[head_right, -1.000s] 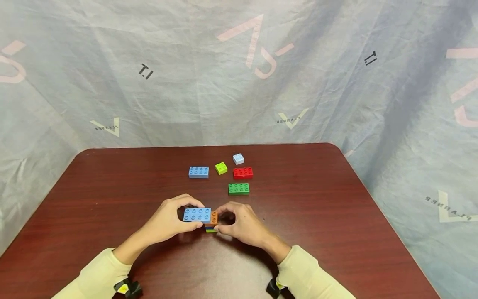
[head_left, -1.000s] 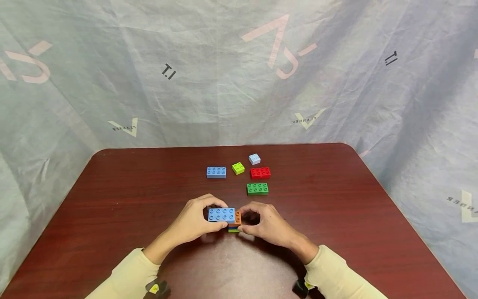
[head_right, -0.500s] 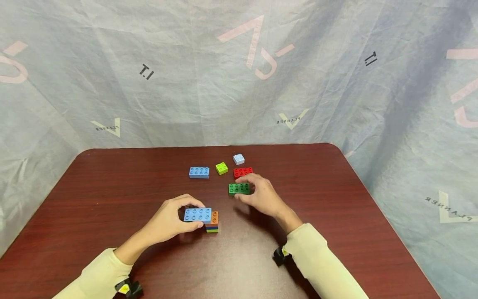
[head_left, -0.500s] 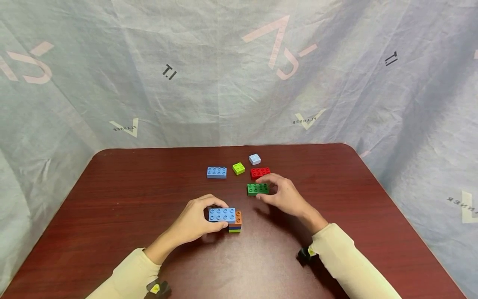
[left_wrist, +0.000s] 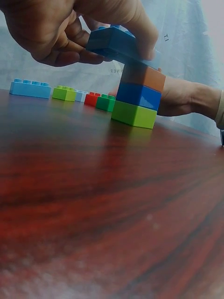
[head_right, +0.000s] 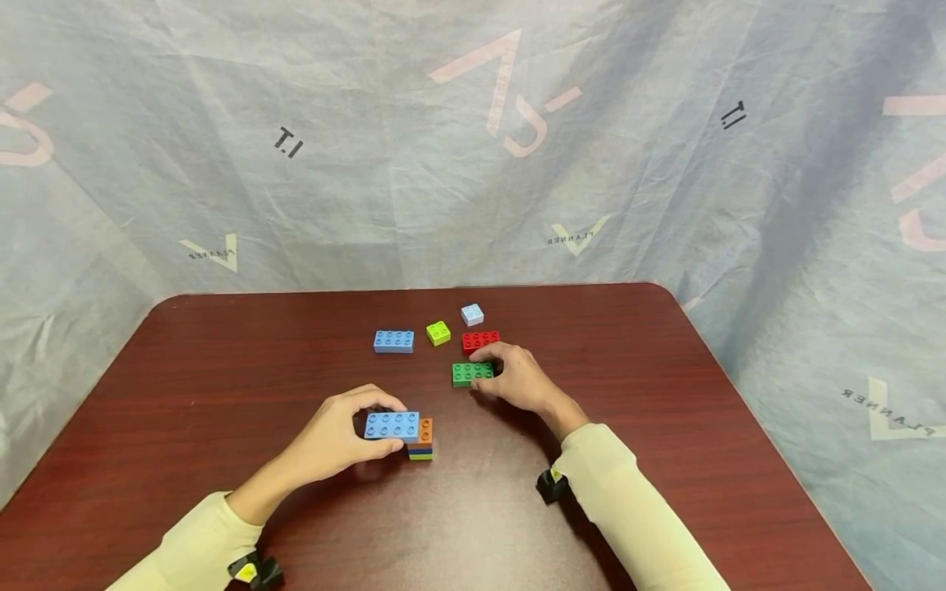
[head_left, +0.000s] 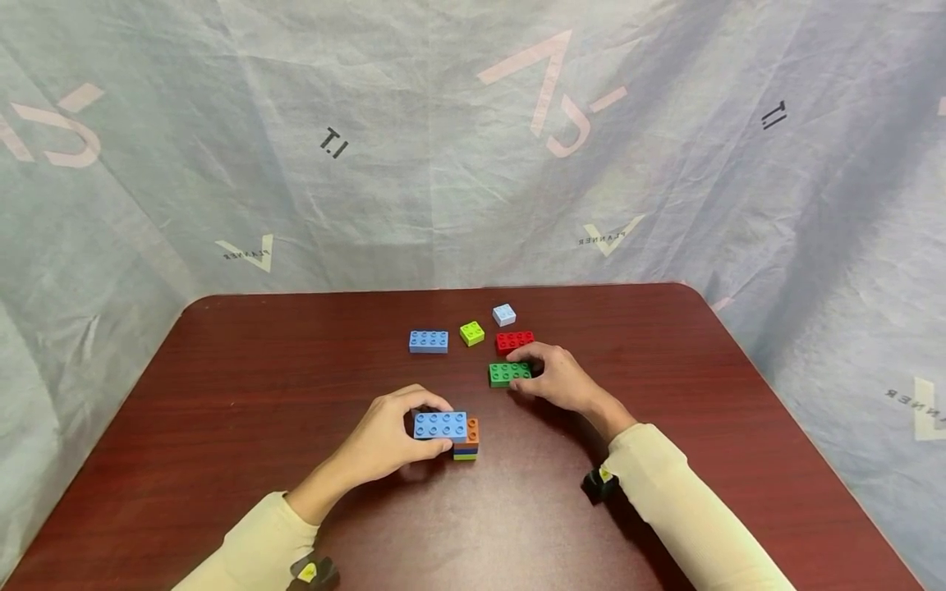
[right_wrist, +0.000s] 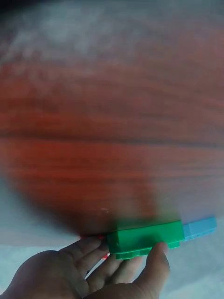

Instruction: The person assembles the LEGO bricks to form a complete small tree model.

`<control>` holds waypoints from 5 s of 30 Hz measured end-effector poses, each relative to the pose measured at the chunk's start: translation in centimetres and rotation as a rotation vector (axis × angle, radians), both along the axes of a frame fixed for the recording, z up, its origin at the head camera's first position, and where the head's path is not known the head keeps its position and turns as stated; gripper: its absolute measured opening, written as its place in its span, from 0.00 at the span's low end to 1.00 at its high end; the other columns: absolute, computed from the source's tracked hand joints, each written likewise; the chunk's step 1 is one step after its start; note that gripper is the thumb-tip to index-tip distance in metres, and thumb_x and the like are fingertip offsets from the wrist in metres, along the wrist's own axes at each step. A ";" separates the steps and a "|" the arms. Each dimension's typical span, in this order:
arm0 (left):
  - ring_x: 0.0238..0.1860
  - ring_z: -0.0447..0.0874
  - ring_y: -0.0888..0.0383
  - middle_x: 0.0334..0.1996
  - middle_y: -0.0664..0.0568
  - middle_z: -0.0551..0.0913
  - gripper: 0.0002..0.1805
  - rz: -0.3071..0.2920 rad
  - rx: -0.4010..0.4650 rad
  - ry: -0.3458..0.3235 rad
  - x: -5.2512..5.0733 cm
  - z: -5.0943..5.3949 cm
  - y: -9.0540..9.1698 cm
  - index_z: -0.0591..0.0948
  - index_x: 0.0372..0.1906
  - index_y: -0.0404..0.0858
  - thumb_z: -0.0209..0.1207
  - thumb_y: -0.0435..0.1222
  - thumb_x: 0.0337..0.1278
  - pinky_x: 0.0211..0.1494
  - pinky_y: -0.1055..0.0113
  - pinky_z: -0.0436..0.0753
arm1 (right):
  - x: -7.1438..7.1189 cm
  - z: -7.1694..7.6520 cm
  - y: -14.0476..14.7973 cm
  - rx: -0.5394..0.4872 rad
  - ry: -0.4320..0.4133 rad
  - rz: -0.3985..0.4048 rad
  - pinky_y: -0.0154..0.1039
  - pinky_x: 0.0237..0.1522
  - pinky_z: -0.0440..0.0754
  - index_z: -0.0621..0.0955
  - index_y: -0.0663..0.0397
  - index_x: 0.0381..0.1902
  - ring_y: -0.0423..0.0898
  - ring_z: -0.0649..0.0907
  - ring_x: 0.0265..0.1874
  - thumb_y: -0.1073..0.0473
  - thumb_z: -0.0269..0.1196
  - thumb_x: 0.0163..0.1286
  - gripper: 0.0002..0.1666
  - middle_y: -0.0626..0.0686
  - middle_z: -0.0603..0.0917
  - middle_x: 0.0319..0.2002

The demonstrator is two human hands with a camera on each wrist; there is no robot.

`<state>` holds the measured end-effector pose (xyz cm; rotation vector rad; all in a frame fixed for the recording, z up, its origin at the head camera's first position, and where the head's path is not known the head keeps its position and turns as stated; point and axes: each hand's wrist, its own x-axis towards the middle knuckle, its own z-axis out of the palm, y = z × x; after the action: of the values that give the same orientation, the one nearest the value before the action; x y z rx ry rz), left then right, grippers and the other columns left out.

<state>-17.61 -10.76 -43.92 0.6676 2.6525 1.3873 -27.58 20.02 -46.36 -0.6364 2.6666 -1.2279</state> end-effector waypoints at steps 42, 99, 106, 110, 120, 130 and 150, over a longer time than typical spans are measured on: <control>0.41 0.81 0.62 0.43 0.63 0.84 0.19 -0.003 0.032 0.018 0.0 0.0 0.3 0.85 0.48 0.56 0.78 0.43 0.49 0.43 0.70 0.81 | 7.6 3.7 -1.1 -0.100 0.159 0.114 0.43 0.48 0.85 0.85 0.41 0.51 0.38 0.83 0.44 0.59 0.76 0.62 0.20 0.42 0.86 0.49; 0.38 0.81 0.64 0.40 0.64 0.84 0.18 0.047 0.061 0.054 0.1 -0.6 0.8 0.86 0.44 0.55 0.79 0.41 0.47 0.40 0.71 0.81 | 8.4 3.7 -3.6 -0.092 0.143 0.180 0.34 0.27 0.81 0.86 0.44 0.47 0.34 0.79 0.28 0.63 0.75 0.59 0.18 0.42 0.85 0.44; 0.38 0.81 0.64 0.40 0.64 0.83 0.18 0.041 0.045 0.048 -0.1 -0.7 0.8 0.86 0.45 0.56 0.79 0.41 0.48 0.41 0.71 0.82 | 8.3 3.5 -3.4 -0.106 0.135 0.181 0.36 0.30 0.84 0.85 0.43 0.48 0.36 0.81 0.33 0.63 0.75 0.60 0.19 0.42 0.85 0.44; 0.39 0.81 0.64 0.40 0.65 0.83 0.18 0.038 0.047 0.054 -0.1 -0.7 0.8 0.86 0.45 0.56 0.79 0.41 0.48 0.41 0.71 0.81 | 8.3 3.4 -3.4 -0.110 0.144 0.182 0.38 0.31 0.84 0.85 0.42 0.48 0.36 0.81 0.35 0.63 0.75 0.59 0.19 0.42 0.85 0.44; 0.39 0.81 0.64 0.41 0.64 0.83 0.18 0.032 0.049 0.054 -0.1 -0.7 0.7 0.86 0.45 0.56 0.79 0.41 0.48 0.42 0.71 0.82 | 8.3 3.4 -3.4 -0.105 0.158 0.188 0.36 0.30 0.83 0.85 0.42 0.48 0.35 0.80 0.33 0.63 0.76 0.59 0.19 0.41 0.85 0.44; 0.39 0.81 0.64 0.41 0.64 0.83 0.18 0.027 0.054 0.041 -0.1 -0.6 0.7 0.86 0.45 0.56 0.78 0.41 0.49 0.42 0.70 0.82 | 8.3 3.5 -3.2 -0.098 0.177 0.202 0.37 0.30 0.84 0.85 0.43 0.49 0.36 0.81 0.35 0.62 0.76 0.59 0.20 0.41 0.85 0.45; 0.39 0.81 0.64 0.40 0.65 0.83 0.19 0.026 0.037 0.051 -0.1 -0.6 0.6 0.86 0.47 0.56 0.78 0.43 0.49 0.42 0.70 0.81 | 2.4 4.5 0.1 -0.173 0.133 0.138 0.41 0.50 0.82 0.85 0.45 0.53 0.55 0.82 0.47 0.62 0.73 0.65 0.19 0.48 0.86 0.48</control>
<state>-17.73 -10.12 -44.52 0.6834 2.6902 1.4483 -25.23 20.15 -41.82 -0.9419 2.5859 -1.4342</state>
